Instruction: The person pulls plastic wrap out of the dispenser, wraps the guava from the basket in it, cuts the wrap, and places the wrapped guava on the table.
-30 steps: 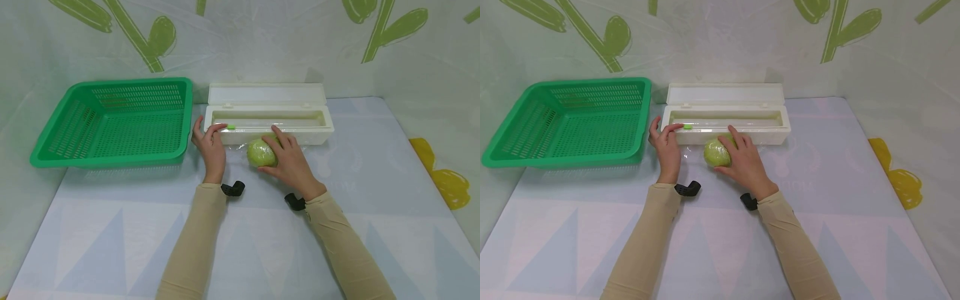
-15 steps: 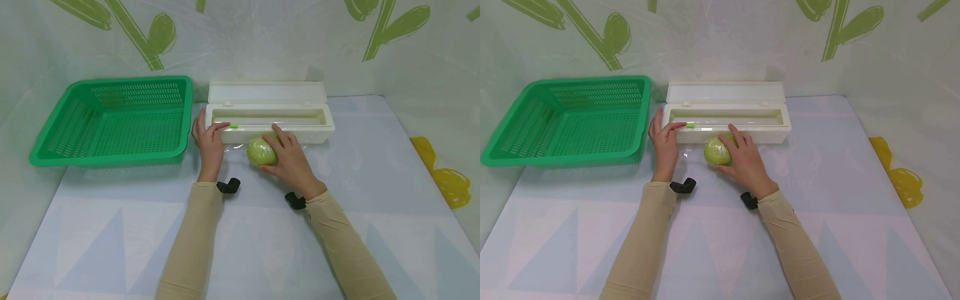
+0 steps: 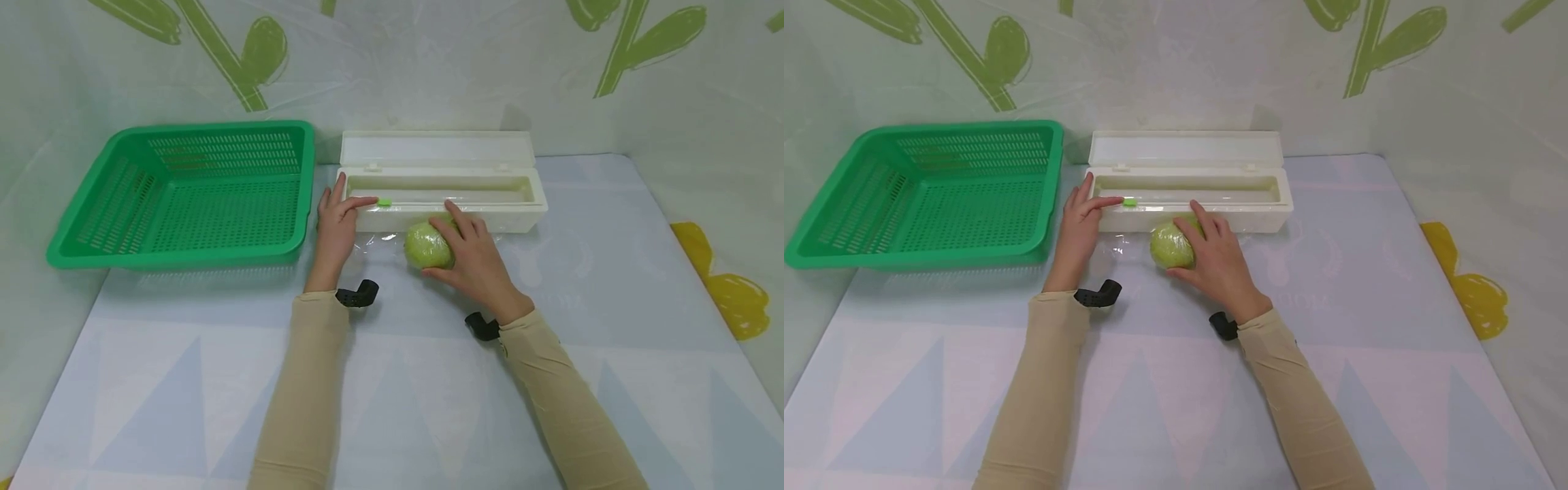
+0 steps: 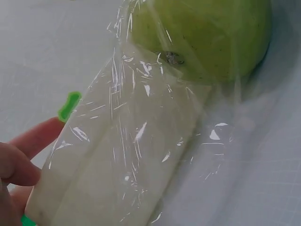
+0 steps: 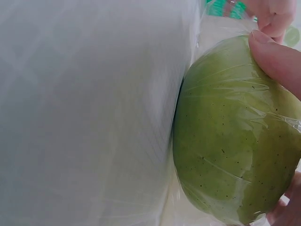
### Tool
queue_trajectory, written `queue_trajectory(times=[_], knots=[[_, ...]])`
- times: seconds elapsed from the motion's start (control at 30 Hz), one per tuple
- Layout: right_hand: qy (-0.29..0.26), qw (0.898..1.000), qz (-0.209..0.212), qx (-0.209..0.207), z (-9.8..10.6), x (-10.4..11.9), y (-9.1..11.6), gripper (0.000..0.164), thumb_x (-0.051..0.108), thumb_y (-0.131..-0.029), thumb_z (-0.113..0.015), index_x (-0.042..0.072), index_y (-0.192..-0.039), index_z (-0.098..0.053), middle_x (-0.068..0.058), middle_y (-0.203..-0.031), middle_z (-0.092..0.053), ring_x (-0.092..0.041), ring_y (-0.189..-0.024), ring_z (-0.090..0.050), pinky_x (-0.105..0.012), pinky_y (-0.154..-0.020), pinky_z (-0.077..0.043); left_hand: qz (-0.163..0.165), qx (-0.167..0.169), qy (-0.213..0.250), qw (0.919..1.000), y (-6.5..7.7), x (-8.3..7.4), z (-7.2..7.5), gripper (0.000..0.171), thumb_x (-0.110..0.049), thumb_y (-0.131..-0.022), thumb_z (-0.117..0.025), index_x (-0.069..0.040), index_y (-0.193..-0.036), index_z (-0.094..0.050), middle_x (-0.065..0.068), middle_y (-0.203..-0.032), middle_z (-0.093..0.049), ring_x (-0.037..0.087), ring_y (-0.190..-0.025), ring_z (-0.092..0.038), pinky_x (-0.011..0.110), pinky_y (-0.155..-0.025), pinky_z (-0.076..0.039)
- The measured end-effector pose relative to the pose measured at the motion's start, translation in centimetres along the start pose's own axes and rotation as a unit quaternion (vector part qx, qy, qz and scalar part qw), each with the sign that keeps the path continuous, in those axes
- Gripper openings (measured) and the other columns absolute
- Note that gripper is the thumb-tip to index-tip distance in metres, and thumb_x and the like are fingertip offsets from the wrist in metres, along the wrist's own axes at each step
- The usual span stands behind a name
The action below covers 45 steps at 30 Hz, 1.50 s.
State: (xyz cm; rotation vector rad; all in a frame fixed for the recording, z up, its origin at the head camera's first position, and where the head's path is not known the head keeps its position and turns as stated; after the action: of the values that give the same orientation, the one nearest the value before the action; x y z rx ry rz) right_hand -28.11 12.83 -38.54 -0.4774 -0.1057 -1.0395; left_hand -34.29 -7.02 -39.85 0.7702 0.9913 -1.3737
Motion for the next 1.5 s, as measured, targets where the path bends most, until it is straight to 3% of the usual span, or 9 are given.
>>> queue_trajectory(times=[0.17,0.37,0.5,0.67,0.8,0.9,1.1,1.27,1.5], knots=[[-0.003,1.0,-0.004,0.004,-0.2,-0.1,0.1,0.082,0.049,-0.063,-0.075,0.014,-0.13,-0.042,-0.01,-0.145,-0.02,-0.034,-0.113,-0.033,-0.045,-0.09,-0.032,0.009,0.001,0.013,0.9999,0.0,0.3,0.4,0.037,-0.005,-0.09,-0.036,-0.017,-0.105,-0.068,-0.014,-0.142,-0.026,0.011,-0.132,-0.01,0.04,-0.104,-0.014],[0.0,1.0,-0.006,0.003,-0.1,-0.1,0.1,0.083,0.049,-0.063,-0.075,0.014,-0.131,-0.042,-0.01,-0.145,-0.02,-0.034,-0.113,-0.032,-0.044,-0.091,-0.032,0.003,-0.037,0.022,0.9991,0.2,0.0,1.2,0.037,-0.003,-0.086,-0.039,-0.018,-0.106,-0.066,-0.014,-0.135,-0.037,0.002,-0.126,-0.02,0.032,-0.089,-0.029],[0.002,1.0,-0.007,0.005,-0.1,-0.2,0.1,0.083,0.049,-0.064,-0.075,0.015,-0.131,-0.041,-0.009,-0.145,-0.019,-0.033,-0.113,-0.032,-0.043,-0.091,-0.032,-0.044,-0.076,-0.036,0.9954,0.6,-1.6,1.3,0.031,-0.006,-0.086,-0.042,-0.016,-0.103,-0.067,-0.008,-0.129,-0.044,0.006,-0.124,-0.026,0.029,-0.092,-0.029],[0.005,1.0,-0.006,0.001,-0.1,-0.3,0.1,0.083,0.049,-0.063,-0.075,0.015,-0.131,-0.041,-0.009,-0.145,-0.02,-0.033,-0.113,-0.033,-0.043,-0.091,-0.032,-0.138,-0.105,-0.122,0.9772,1.5,-4.7,0.2,0.023,-0.015,-0.089,-0.048,-0.012,-0.102,-0.067,0.0,-0.122,-0.051,0.015,-0.123,-0.029,0.03,-0.101,-0.023],[0.005,1.0,-0.004,-0.004,0.0,-0.3,0.2,0.084,0.049,-0.062,-0.075,0.015,-0.131,-0.041,-0.01,-0.145,-0.021,-0.034,-0.113,-0.034,-0.044,-0.091,-0.032,-0.215,-0.116,-0.115,0.9628,2.7,-7.0,-1.1,0.024,-0.01,-0.09,-0.047,-0.008,-0.106,-0.065,0.003,-0.119,-0.053,0.017,-0.119,-0.038,0.029,-0.095,-0.032],[0.006,1.0,0.0,-0.005,-0.1,-0.2,0.2,0.084,0.049,-0.062,-0.075,0.014,-0.131,-0.041,-0.01,-0.145,-0.021,-0.035,-0.112,-0.034,-0.045,-0.09,-0.032,-0.238,-0.122,-0.092,0.9593,3.3,-7.7,-1.8,0.028,-0.005,-0.09,-0.044,-0.007,-0.112,-0.062,0.003,-0.121,-0.053,0.014,-0.114,-0.043,0.027,-0.089,-0.039],[0.004,1.0,0.002,-0.005,-0.4,-0.2,0.1,0.084,0.05,-0.062,-0.075,0.014,-0.131,-0.042,-0.009,-0.145,-0.02,-0.034,-0.111,-0.035,-0.044,-0.09,-0.032,-0.191,-0.133,-0.126,0.9644,3.1,-6.2,-2.1,0.034,-0.008,-0.088,-0.047,-0.005,-0.121,-0.053,0.005,-0.123,-0.051,0.016,-0.118,-0.039,0.027,-0.098,-0.03],[0.007,1.0,0.005,-0.006,-0.4,-0.3,0.1,0.085,0.051,-0.062,-0.074,0.015,-0.131,-0.041,-0.009,-0.145,-0.02,-0.033,-0.11,-0.035,-0.043,-0.089,-0.033,-0.166,-0.135,-0.164,0.9631,2.8,-5.2,-2.1,0.036,-0.013,-0.088,-0.048,-0.002,-0.122,-0.052,0.007,-0.124,-0.05,0.019,-0.12,-0.036,0.027,-0.1,-0.026],[0.006,1.0,0.012,-0.013,0.0,-0.2,0.1,0.084,0.05,-0.063,-0.075,0.013,-0.131,-0.042,-0.01,-0.144,-0.021,-0.034,-0.108,-0.036,-0.043,-0.088,-0.033,-0.166,-0.118,-0.25,0.9466,2.6,-5.3,-3.2,0.035,-0.015,-0.092,-0.041,0.002,-0.12,-0.053,0.01,-0.124,-0.051,0.022,-0.122,-0.037,0.032,-0.106,-0.013]])
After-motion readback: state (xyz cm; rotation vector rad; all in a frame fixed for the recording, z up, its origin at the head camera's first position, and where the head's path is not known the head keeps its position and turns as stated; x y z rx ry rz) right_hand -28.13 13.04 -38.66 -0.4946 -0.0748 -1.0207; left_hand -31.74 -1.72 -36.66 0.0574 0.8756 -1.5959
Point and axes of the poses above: each hand's wrist, its own y-axis away from the middle knuckle, its own z-axis out of the back of the hand, x = y × z, the point moved 10 cm from there along -y, towards the middle knuckle
